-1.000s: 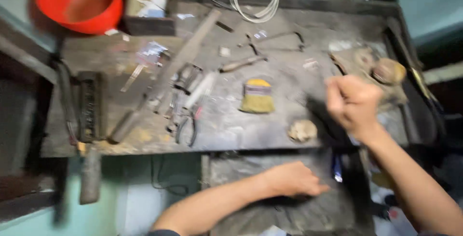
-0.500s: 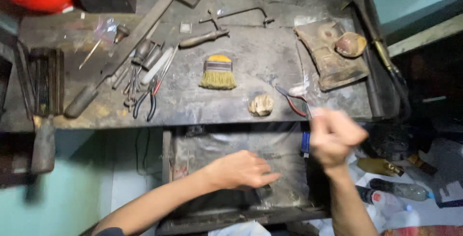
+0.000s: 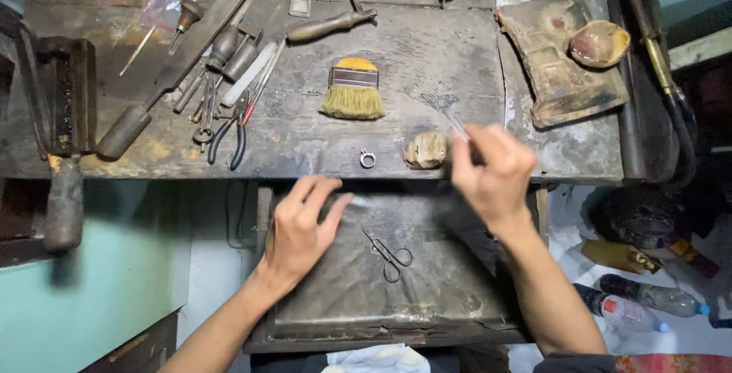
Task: Soldering a small metal jewelry component using a torch and tweezers on a workbench
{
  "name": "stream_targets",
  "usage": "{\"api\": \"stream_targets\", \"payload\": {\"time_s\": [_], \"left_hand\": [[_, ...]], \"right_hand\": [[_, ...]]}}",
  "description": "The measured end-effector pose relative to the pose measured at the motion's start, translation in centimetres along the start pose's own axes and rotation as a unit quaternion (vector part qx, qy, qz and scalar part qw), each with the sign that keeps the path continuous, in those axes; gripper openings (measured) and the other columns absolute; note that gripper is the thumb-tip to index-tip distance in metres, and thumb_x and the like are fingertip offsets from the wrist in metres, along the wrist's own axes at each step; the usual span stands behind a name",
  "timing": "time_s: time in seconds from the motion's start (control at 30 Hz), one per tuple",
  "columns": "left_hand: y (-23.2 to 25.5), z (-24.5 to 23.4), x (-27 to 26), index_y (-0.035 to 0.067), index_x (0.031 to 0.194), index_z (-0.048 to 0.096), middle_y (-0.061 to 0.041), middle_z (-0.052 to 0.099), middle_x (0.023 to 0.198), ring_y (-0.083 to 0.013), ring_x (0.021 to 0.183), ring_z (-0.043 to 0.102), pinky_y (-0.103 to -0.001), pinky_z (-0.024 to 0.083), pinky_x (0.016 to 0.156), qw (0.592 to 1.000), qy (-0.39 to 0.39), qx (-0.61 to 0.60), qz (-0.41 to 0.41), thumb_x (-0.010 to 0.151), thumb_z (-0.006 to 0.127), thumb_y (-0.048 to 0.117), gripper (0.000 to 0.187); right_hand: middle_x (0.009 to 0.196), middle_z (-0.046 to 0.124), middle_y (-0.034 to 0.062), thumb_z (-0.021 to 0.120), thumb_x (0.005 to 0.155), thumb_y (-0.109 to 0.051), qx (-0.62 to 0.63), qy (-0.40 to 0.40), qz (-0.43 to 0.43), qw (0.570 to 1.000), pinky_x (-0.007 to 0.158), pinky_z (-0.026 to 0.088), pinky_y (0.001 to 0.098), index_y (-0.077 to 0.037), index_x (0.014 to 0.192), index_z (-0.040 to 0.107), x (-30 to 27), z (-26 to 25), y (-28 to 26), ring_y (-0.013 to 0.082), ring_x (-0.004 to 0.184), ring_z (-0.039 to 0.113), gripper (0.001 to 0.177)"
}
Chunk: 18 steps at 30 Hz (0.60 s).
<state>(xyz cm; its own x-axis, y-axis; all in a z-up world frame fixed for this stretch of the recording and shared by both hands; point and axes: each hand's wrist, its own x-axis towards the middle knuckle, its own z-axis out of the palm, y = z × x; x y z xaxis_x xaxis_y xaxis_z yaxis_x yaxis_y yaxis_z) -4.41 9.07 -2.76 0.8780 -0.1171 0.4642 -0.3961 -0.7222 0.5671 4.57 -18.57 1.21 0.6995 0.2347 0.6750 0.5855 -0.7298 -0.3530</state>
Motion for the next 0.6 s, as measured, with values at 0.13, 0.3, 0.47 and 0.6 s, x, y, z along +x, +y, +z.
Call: {"api": "stream_targets", "payload": {"time_s": [0.13, 0.3, 0.47, 0.6], "left_hand": [[-0.2, 2.2, 3.0, 0.007, 0.117, 0.067, -0.009, 0.061, 0.102, -0.0273, 0.087, 0.069, -0.037, 0.060, 0.076, 1.000, -0.003, 0.008, -0.016, 0.088, 0.083, 0.033, 0.042], [1.1, 2.6, 6.5, 0.002, 0.111, 0.069, -0.014, 0.061, 0.097, -0.0330, 0.086, 0.063, -0.045, 0.055, 0.074, 0.999, -0.036, -0.008, 0.023, 0.092, 0.076, 0.020, 0.027], [3.9, 2.2, 9.7, 0.013, 0.108, 0.075, -0.004, 0.075, 0.099, -0.0238, 0.090, 0.075, -0.037, 0.059, 0.081, 0.968, 0.034, -0.246, -0.031, 0.091, 0.078, 0.021, 0.020], [5.6, 2.8, 10.5, 0.009, 0.103, 0.077, -0.008, 0.079, 0.099, -0.0202, 0.092, 0.076, -0.034, 0.061, 0.084, 0.925, 0.057, -0.372, -0.050, 0.087, 0.082, 0.017, 0.019]], "right_hand": [[0.076, 0.063, 0.0108, 0.083, 0.095, -0.012, -0.103, -0.045, 0.000, 0.994, 0.065, 0.055, 0.0430, -0.004, 0.103, 0.078, 1.3, 0.8, 3.4, 0.0342, 0.074, 0.066, 0.012], [0.101, 0.064, 0.0158, 0.075, 0.100, -0.006, -0.082, 0.001, -0.089, 0.993, 0.085, 0.054, 0.0460, 0.002, 0.121, 0.075, 2.2, 1.4, 1.4, 0.0368, 0.095, 0.060, 0.022], [0.089, 0.074, 0.0183, 0.073, 0.089, 0.007, 0.160, 0.064, -0.045, 0.984, 0.070, 0.060, 0.0430, 0.007, 0.102, 0.076, 1.1, 2.0, -3.2, 0.0354, 0.074, 0.072, 0.013], [0.096, 0.074, 0.0238, 0.075, 0.089, 0.003, 0.211, 0.097, -0.035, 0.972, 0.070, 0.060, 0.0440, 0.013, 0.109, 0.073, 0.6, 2.2, -2.9, 0.0382, 0.079, 0.073, 0.022]]}}
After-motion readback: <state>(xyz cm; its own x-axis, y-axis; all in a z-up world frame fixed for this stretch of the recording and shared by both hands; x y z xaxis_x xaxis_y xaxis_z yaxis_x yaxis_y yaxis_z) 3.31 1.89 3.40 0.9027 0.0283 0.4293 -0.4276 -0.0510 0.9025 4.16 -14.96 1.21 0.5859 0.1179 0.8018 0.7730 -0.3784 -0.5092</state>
